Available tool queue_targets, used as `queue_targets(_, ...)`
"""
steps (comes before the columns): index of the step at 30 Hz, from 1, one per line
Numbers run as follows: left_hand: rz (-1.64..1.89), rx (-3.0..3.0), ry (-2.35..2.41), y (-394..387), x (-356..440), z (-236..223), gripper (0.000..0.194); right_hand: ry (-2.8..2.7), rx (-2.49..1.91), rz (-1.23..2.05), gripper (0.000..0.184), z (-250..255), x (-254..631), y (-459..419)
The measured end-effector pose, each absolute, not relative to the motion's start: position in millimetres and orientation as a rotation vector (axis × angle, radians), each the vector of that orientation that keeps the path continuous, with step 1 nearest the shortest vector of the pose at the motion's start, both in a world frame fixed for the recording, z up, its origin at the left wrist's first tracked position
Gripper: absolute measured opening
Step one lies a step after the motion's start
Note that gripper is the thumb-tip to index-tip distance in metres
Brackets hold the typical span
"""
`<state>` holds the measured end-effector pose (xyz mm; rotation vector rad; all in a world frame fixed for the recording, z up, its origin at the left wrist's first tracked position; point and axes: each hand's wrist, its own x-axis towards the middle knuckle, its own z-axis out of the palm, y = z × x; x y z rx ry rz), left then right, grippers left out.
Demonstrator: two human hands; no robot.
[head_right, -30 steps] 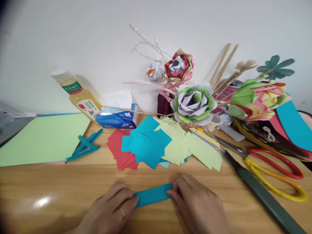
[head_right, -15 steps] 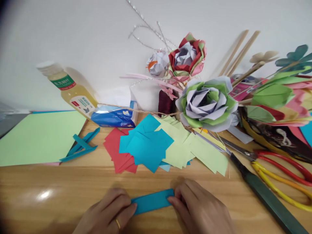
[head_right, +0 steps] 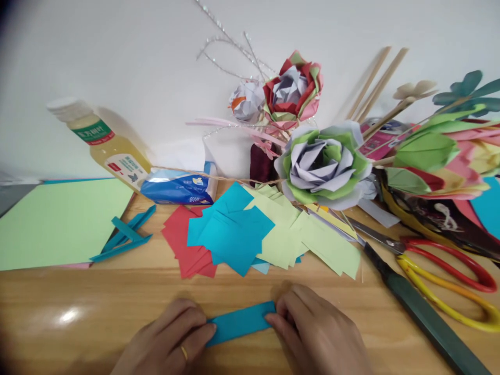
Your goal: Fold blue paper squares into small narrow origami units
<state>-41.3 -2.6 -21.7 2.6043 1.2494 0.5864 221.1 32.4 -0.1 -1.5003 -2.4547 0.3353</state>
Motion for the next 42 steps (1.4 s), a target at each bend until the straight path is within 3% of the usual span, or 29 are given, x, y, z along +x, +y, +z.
queue_targets(11,0.536,2.686,1.324,-2.3,-36.2,-22.4,0.026,-2.4,-1.638,0.494,0.017,5.6,217.3,37.0)
queue_targets(20,0.756,2.84,1.367,7.9,-22.7,-2.3,0.033,-2.344,-1.673,0.479,0.017,13.3,212.7,36.7)
queue_targets(26,0.973,2.846,1.276,15.2,-21.9,-4.3,0.032,-2.413,-1.477,0.257,0.019,12.1,214.3,47.2)
queue_targets(30,0.95,3.03,1.057,18.9,-24.3,-4.0,0.031,-2.418,-1.383,0.159,0.004,10.8,212.4,41.9)
queue_targets(37,0.685,3.261,1.017,13.7,-24.7,-7.3,0.027,-2.8,-0.76,-0.133,0.059,-1.3,197.6,10.6)
queue_targets(39,0.608,3.299,1.035,10.7,-23.0,-7.5,0.028,-2.858,-0.762,-0.098,0.07,-2.0,196.3,6.6)
queue_targets(42,0.454,3.371,1.034,5.9,-21.7,-8.2,0.033,-2.883,-0.836,0.164,0.073,8.7,197.2,4.9)
